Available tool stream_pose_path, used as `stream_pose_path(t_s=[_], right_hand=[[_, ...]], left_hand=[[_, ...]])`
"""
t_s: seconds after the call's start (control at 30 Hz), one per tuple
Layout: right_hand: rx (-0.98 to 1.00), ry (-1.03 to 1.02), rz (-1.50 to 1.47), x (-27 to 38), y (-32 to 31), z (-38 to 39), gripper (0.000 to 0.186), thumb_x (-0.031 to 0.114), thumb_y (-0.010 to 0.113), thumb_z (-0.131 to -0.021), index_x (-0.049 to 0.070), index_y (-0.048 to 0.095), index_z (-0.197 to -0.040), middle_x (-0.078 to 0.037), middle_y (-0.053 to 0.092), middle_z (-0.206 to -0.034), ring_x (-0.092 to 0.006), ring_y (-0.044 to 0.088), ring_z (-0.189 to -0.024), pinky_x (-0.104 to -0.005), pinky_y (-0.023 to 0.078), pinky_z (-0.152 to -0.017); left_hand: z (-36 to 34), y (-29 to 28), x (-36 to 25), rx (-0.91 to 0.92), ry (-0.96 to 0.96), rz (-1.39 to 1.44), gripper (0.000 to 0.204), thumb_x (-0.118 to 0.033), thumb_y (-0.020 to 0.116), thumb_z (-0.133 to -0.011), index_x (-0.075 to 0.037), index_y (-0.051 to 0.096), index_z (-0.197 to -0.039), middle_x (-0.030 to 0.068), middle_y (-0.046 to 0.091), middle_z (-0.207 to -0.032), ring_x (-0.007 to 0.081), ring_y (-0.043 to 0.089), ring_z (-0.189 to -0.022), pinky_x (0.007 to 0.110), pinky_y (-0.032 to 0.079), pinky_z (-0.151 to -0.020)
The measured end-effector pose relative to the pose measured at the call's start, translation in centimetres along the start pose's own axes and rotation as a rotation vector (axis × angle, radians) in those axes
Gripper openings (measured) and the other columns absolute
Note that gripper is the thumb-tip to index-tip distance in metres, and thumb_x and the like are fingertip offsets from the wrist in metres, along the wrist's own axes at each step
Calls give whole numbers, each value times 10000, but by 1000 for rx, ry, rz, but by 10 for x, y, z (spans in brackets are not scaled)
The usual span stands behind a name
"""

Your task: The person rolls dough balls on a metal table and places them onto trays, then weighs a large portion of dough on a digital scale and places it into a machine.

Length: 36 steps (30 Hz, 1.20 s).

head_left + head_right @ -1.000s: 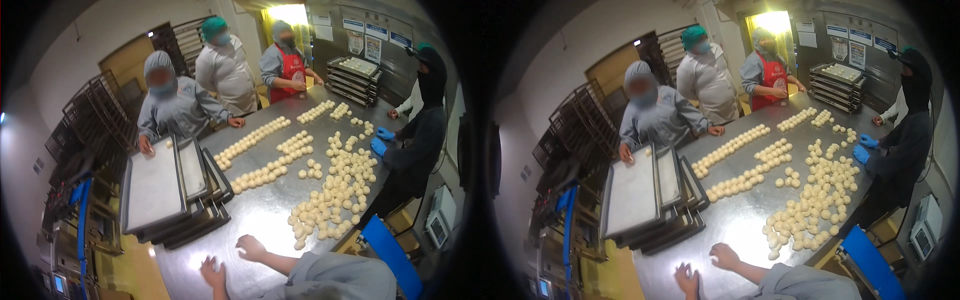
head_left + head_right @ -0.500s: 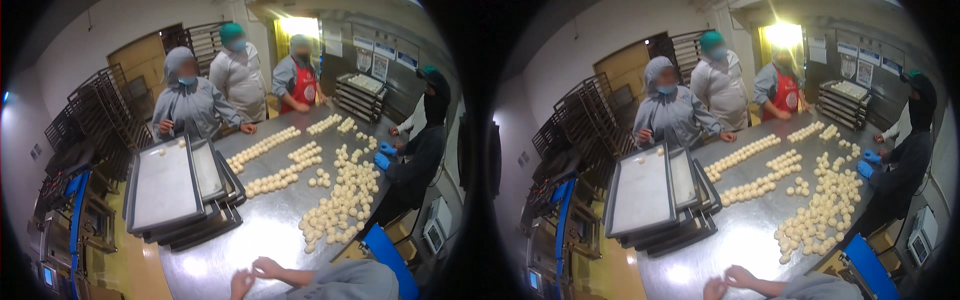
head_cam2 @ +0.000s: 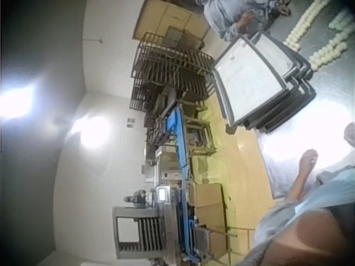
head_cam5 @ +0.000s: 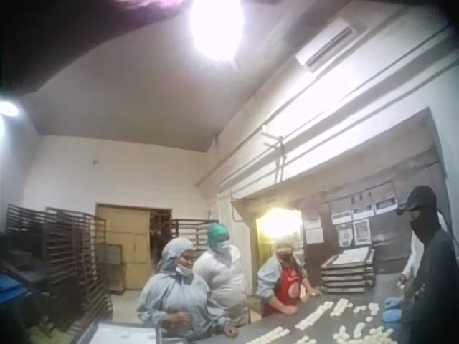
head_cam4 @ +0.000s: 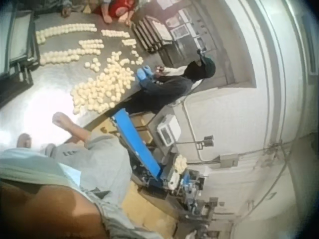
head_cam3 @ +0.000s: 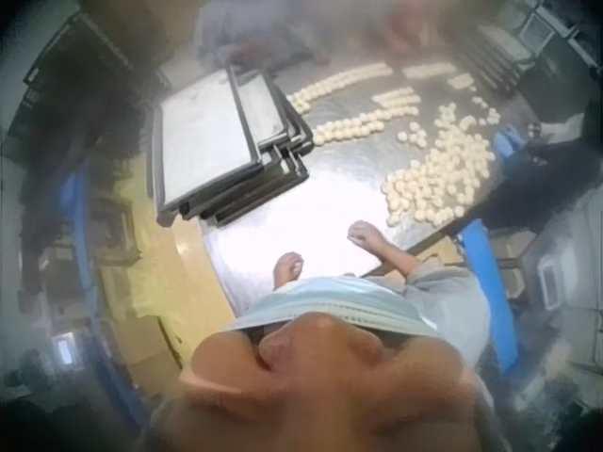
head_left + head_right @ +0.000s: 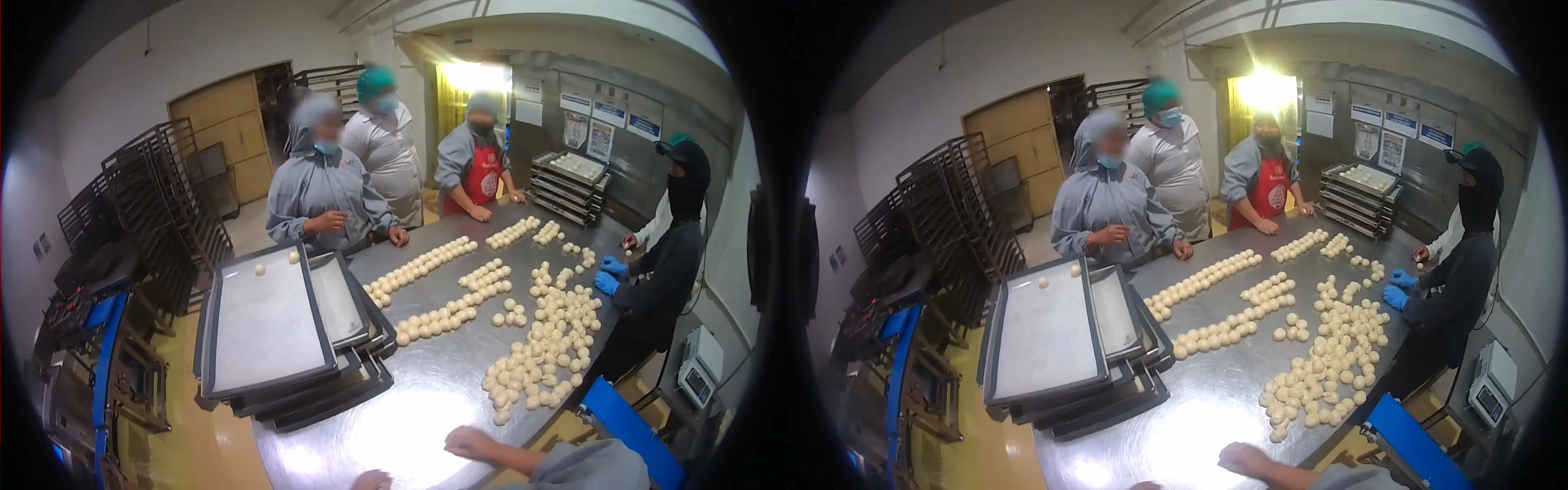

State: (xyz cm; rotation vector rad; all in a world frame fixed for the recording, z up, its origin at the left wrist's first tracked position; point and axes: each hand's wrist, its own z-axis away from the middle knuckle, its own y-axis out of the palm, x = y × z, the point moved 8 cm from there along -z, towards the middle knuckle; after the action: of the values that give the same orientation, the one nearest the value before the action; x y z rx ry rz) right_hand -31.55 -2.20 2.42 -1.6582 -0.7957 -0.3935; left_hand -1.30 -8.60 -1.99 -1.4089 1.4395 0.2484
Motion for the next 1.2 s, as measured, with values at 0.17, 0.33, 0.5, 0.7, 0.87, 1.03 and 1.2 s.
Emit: stream_pose_path(t_s=[0.17, 0.33, 0.5, 0.7, 0.87, 1.03, 1.2], right_hand=[[-476, 119, 364, -5, -30, -68, 140, 213, 742, -744, 95, 681, -791, -90, 723, -941, -294, 668, -892, -422, 519, -793], [-257, 105, 149, 26, 30, -13, 152, 275, 746, -800, 133, 738, -854, -87, 727, -911, -284, 692, -875, -425, 539, -804], [-524, 263, 591, -9, -51, -26, 234, 316, 788, -671, 107, 690, -708, -115, 611, -857, -329, 579, -868, -485, 445, -798], [-263, 199, -34, 39, 42, -20, 144, 226, 775, -795, 111, 732, -870, -81, 748, -960, -280, 688, -995, -441, 522, -929], [-81, 559, 345, -40, -9, -20, 226, 278, 781, -731, 103, 705, -852, -123, 660, -1002, -328, 615, -1034, -489, 464, -947], [-264, 217, -65, 31, 40, -38, 176, 197, 784, -731, 98, 713, -857, -71, 692, -1022, -318, 607, -1150, -535, 376, -1145], [-100, 406, 240, -26, 8, 30, 154, 194, 801, -743, 113, 719, -845, -90, 687, -933, -303, 618, -1030, -478, 429, -984]], left_hand=[[-111, -2, 9, -95, -108, -293, 216, -187, 833, -695, -116, 751, -882, 84, 740, -1028, 333, 652, -1046, 461, 489, -949], [-55, 30, -61, 179, -3, -58, 118, -189, 781, -763, -114, 768, -852, 119, 743, -907, 353, 686, -941, 457, 496, -963], [-77, -30, 15, 88, -104, -401, 136, -254, 801, -762, -133, 754, -804, 65, 736, -932, 303, 674, -948, 484, 499, -853], [-57, 37, -12, 181, -120, -77, 143, -141, 768, -778, -129, 782, -919, 119, 750, -1046, 317, 687, -1039, 438, 516, -969], [-63, -25, 28, 186, -206, -388, 250, -250, 786, -791, -77, 768, -972, 139, 745, -1033, 340, 682, -983, 446, 534, -895], [-89, 44, -17, 213, -148, 40, 115, -117, 773, -810, -49, 753, -900, 107, 755, -1077, 352, 652, -1168, 456, 481, -1034], [-47, -16, -3, 207, -92, -266, 161, -120, 802, -758, -62, 747, -898, 123, 745, -1042, 326, 688, -1048, 424, 543, -912]])
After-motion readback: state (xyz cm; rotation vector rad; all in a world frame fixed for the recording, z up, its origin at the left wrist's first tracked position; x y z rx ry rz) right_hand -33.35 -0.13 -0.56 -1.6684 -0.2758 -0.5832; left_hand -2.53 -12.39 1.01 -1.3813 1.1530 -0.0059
